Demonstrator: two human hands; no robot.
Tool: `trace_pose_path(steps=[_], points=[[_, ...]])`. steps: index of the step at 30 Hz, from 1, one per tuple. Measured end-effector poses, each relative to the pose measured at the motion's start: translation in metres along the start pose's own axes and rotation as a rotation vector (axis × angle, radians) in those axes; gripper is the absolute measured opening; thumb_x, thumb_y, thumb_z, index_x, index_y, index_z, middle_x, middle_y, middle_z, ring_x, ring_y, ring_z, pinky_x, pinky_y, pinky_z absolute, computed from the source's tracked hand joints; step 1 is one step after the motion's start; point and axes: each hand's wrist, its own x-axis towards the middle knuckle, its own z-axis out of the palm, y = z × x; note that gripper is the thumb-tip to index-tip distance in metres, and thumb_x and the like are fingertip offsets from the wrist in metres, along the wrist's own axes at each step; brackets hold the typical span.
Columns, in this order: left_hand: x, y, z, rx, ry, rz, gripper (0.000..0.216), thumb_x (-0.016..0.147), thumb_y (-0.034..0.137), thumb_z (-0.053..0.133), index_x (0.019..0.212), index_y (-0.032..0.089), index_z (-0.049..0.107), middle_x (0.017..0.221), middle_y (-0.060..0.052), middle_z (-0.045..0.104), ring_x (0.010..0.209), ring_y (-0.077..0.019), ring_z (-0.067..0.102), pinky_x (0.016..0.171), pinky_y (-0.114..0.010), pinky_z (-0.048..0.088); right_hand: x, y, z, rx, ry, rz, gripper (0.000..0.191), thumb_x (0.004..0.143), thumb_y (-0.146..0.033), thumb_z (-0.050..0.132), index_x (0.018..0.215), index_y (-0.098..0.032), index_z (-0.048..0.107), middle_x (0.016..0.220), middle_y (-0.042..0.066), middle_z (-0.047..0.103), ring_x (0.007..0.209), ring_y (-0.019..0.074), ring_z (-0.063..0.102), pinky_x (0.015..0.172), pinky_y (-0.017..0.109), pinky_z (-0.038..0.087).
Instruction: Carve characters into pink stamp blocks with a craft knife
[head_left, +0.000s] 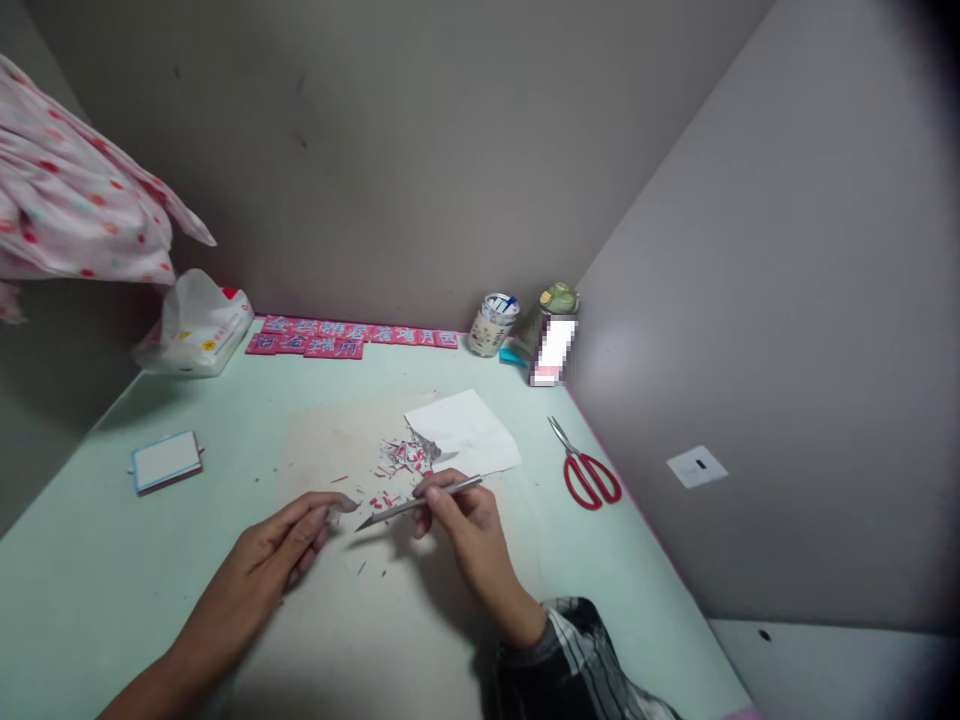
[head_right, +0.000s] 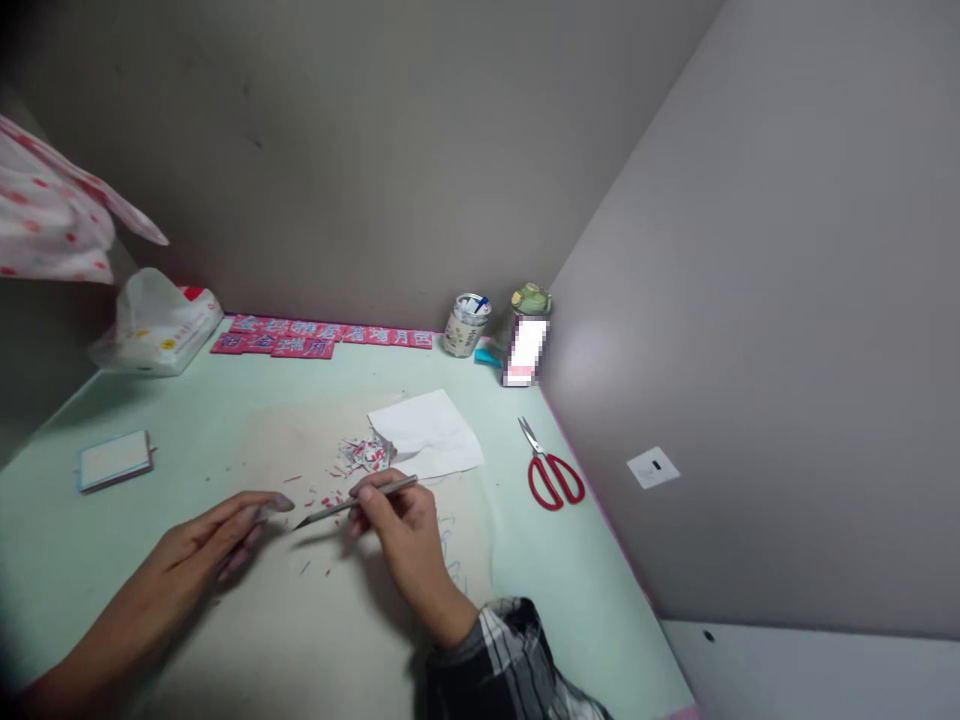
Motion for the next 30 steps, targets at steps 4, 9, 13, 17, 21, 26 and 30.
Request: trace_pose_path(steps=[4,9,13,17,21,26,30], points=[[-0.001,0.002,0.0,-0.156,-0.031,0.013,0.063,0.091,0.074,0.055,0.123,0.022,0.071,0.071,0.001,0.057,0.074,-0.0204,0.055,0.075,-0.034,0.043,0.002,0.001,-0.004,0.052,0.04,0.041,0.029,0.09,-0.049,0.076,0.086,-0.02,0.074,0.068,0.0,0.07,0.059,0.0122,0.063,0.062,0.026,0.052],[0.001,-0.002,0.006,-0.293,-0.074,0.064,0.041,0.096,0.061,0.06,0.115,0.025,0.065,0.075,0.001,0.061,0.074,-0.0188,0.056,0.075,-0.033,0.044,0.001,0.001,-0.002,0.1,0.072,0.054,0.028,0.087,-0.047,0.079,0.087,-0.02,0.074,0.069,0.0,0.071,0.058,0.0129,0.063,0.061,0.026,0.052],[0.001,-0.002,0.007,-0.278,-0.098,0.101,0.035,0.099,0.058,0.058,0.106,0.024,0.064,0.077,0.001,0.061,0.074,-0.0179,0.055,0.072,-0.032,0.044,-0.001,-0.002,0.0,0.087,0.106,0.032,0.028,0.087,-0.047,0.079,0.086,-0.019,0.073,0.069,0.0,0.072,0.059,0.0132,0.064,0.061,0.026,0.053],[0.001,-0.001,0.005,-0.249,-0.111,0.109,0.036,0.099,0.059,0.057,0.105,0.024,0.064,0.077,0.0,0.062,0.073,-0.018,0.056,0.073,-0.033,0.045,-0.002,-0.003,0.0,0.069,0.119,0.02,0.028,0.088,-0.047,0.079,0.085,-0.019,0.073,0.068,0.0,0.072,0.057,0.0128,0.064,0.06,0.026,0.053],[0.001,0.001,0.004,-0.211,-0.115,0.12,0.036,0.099,0.059,0.056,0.106,0.024,0.064,0.076,0.001,0.063,0.073,-0.018,0.059,0.073,-0.032,0.047,-0.002,-0.004,0.0,0.066,0.154,-0.004,0.027,0.088,-0.046,0.079,0.085,-0.019,0.073,0.067,0.0,0.072,0.058,0.0119,0.065,0.061,0.024,0.054],[-0.002,0.008,0.008,-0.137,-0.089,0.12,0.034,0.095,0.056,0.061,0.102,0.023,0.068,0.072,0.0,0.067,0.073,-0.019,0.064,0.073,-0.032,0.051,-0.004,-0.007,0.005,0.053,0.106,0.018,0.027,0.087,-0.044,0.081,0.084,-0.019,0.073,0.067,0.0,0.074,0.057,0.0121,0.067,0.06,0.024,0.056],[-0.007,0.016,0.017,-0.147,0.028,0.082,0.033,0.082,0.052,0.071,0.094,0.022,0.071,0.068,-0.002,0.072,0.071,-0.0212,0.07,0.071,-0.033,0.056,-0.007,-0.005,0.011,0.092,0.091,0.079,0.029,0.084,-0.044,0.083,0.079,-0.018,0.071,0.063,0.001,0.075,0.051,0.0128,0.067,0.056,0.025,0.057]])
